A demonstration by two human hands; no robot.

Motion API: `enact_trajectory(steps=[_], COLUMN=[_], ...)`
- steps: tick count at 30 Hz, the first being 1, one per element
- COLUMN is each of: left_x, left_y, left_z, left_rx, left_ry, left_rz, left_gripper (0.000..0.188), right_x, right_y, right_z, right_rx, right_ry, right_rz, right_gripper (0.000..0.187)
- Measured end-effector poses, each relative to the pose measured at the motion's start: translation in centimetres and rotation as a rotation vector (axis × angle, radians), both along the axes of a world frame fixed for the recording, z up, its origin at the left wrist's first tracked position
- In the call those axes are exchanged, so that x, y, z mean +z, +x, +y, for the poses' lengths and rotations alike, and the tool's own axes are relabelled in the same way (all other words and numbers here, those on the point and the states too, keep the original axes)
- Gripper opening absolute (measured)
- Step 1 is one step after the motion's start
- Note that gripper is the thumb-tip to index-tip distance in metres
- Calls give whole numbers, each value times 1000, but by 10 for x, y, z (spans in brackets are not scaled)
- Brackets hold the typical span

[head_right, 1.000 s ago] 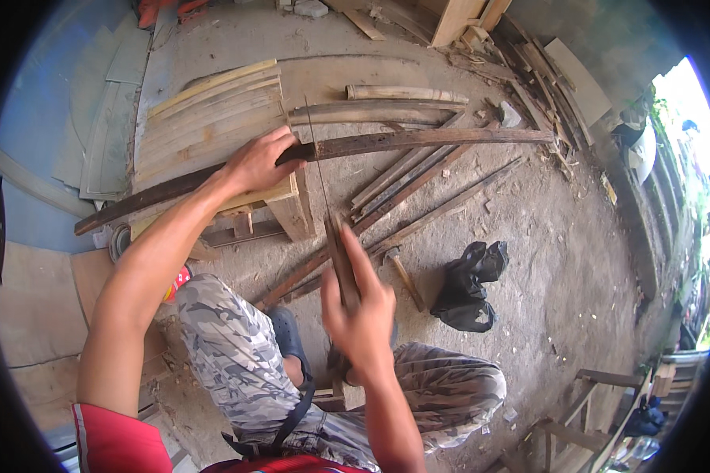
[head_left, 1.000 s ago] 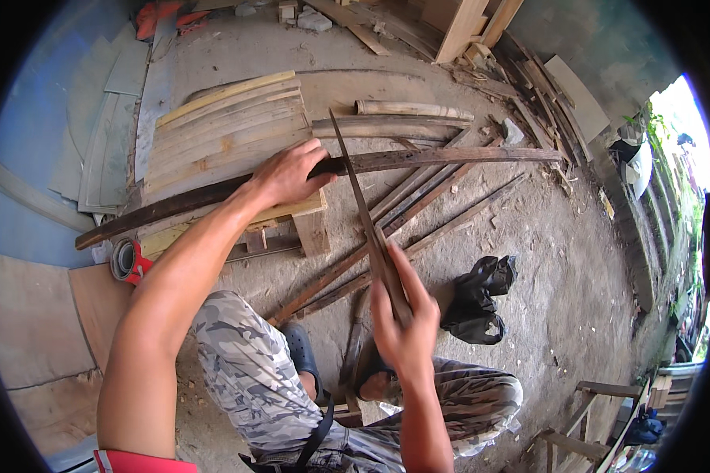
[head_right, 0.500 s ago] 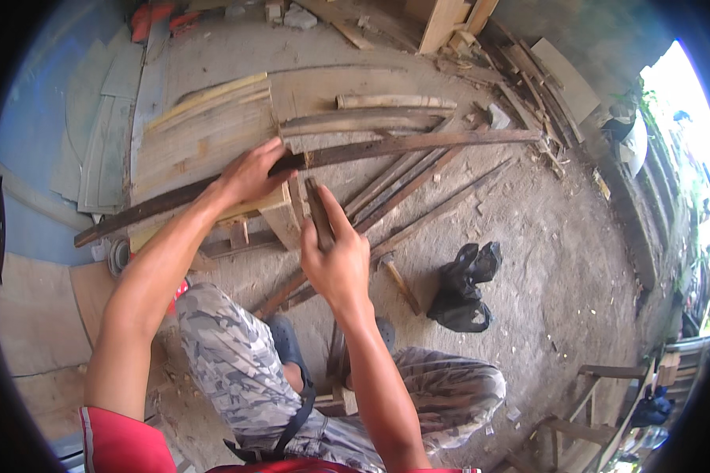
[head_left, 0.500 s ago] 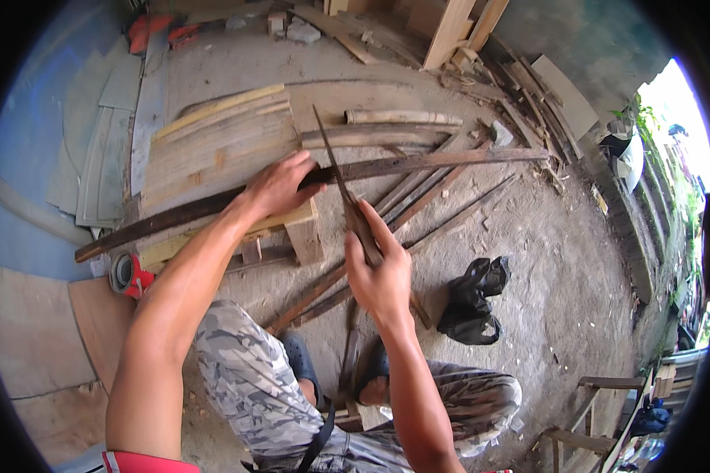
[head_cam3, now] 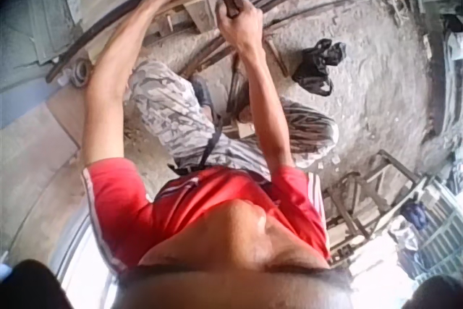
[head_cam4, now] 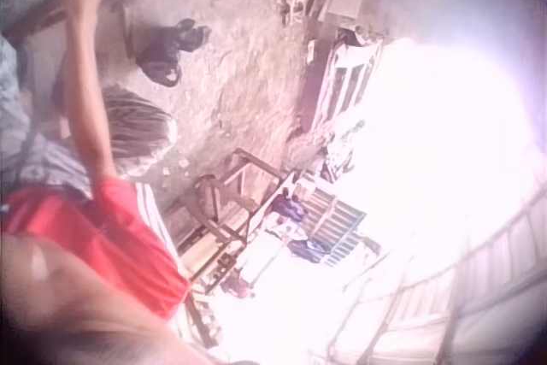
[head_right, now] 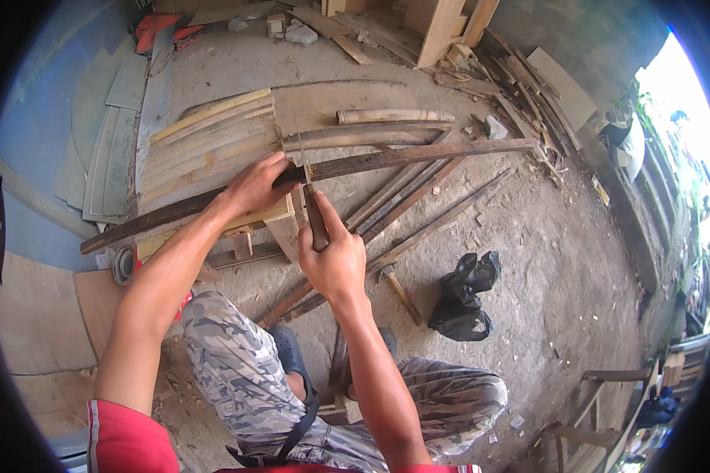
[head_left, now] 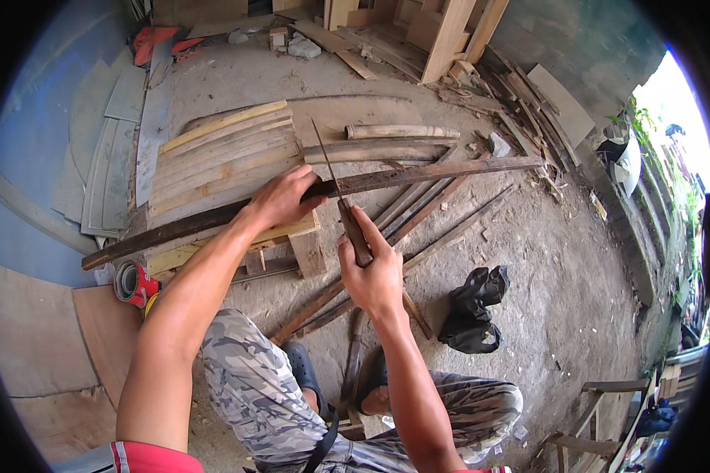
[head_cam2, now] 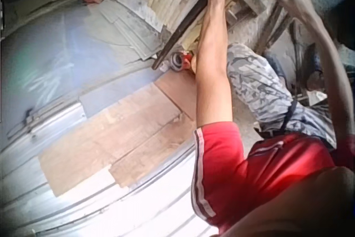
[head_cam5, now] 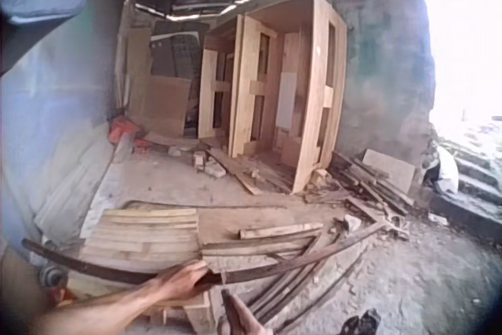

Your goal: The person selects a long metal rod from a pile, places it on a wooden workbench, and uses a hand saw to cut it into two pieces. The person then inspects the cut pieces and places them back on the floor.

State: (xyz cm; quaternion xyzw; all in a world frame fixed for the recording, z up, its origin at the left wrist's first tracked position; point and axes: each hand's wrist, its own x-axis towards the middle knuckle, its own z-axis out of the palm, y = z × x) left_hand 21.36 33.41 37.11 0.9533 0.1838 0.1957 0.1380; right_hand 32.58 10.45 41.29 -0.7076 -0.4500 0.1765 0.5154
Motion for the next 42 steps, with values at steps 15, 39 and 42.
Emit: enact_trajectory(steps=[15, 39, 42], left_x=[-3, -6, -1], left_y=[1, 3, 4], left_z=[4, -3, -3], left_rx=[6, 42, 53], left_ry=[-26, -77, -89], left_rz=[49, 35, 47], left_gripper=[42, 40, 43], right_x=[-18, -27, -11], right_y=[-1, -26, -40], right_z=[-15, -105, -169], right_rx=[-7, -56, -61], right_ry=[47, 24, -29], right_rz=[18, 90, 172], right_gripper=[52, 54, 55])
